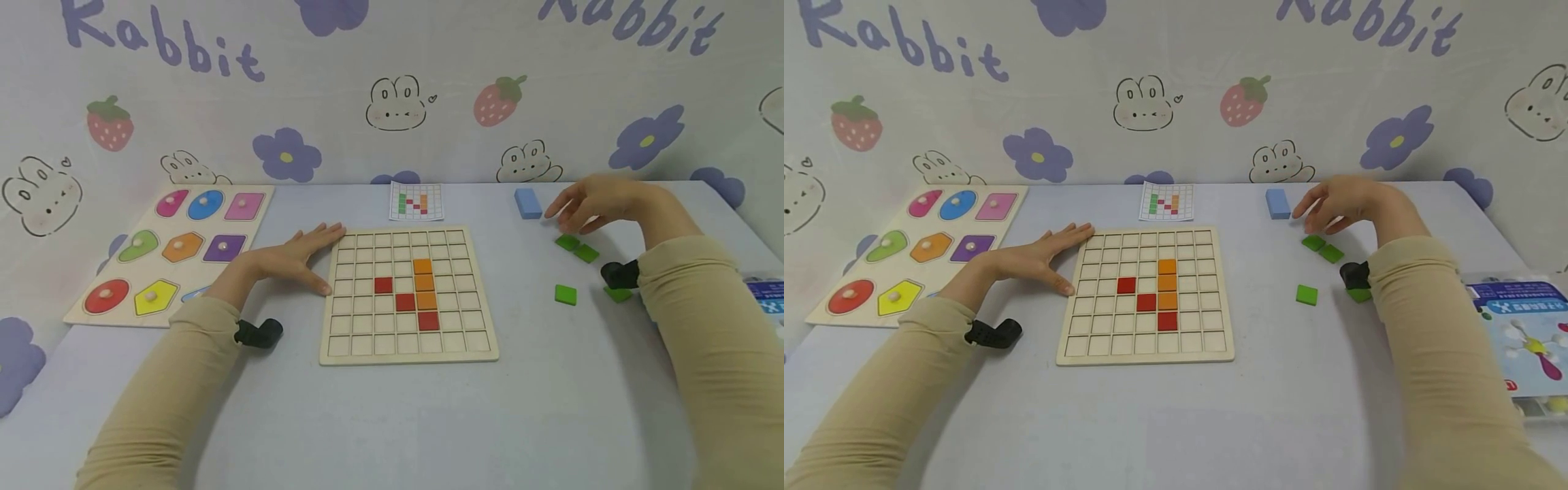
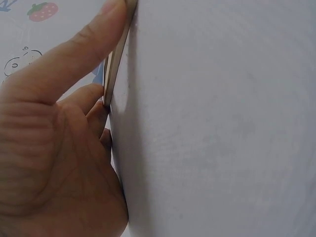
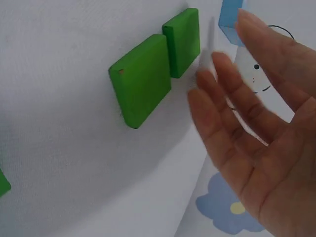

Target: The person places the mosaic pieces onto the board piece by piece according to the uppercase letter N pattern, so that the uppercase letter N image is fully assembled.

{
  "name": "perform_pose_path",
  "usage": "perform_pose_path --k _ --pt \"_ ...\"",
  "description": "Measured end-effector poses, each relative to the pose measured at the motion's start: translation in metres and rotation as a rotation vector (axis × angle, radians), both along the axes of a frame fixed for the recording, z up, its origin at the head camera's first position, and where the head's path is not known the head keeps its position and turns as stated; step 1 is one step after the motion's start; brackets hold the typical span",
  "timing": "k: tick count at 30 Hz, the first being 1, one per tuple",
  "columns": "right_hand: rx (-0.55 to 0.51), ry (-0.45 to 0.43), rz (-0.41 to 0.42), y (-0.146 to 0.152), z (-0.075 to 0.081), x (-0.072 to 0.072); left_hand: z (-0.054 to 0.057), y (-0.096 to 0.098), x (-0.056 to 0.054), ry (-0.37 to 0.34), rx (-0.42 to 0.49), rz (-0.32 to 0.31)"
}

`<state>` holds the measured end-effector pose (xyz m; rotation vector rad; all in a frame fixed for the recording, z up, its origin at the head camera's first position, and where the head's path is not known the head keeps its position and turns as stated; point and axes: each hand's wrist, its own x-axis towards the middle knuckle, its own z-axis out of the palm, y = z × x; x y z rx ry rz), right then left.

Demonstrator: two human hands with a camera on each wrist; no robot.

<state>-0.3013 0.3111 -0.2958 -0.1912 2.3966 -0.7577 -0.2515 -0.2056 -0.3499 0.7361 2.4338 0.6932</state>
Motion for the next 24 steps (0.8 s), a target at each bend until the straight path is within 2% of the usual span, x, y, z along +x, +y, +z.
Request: perform_pose_path --k 9,13,24 --pt "0.085 -0.028 0.052 -0.002 -0.007 -0.001 -0.001 -0.001 -0.001 0.002 -0.002 -0.002" --pt "0.095 -0.006 0.085 -0.005 -0.010 0.000 -0.002 -0.001 -0.001 0.004 0.000 -0.003" --pt "0.113 0.056 0.072 -0.012 -0.013 0.003 -0.001 0.000 -0.001 0.006 -0.003 -0.003"
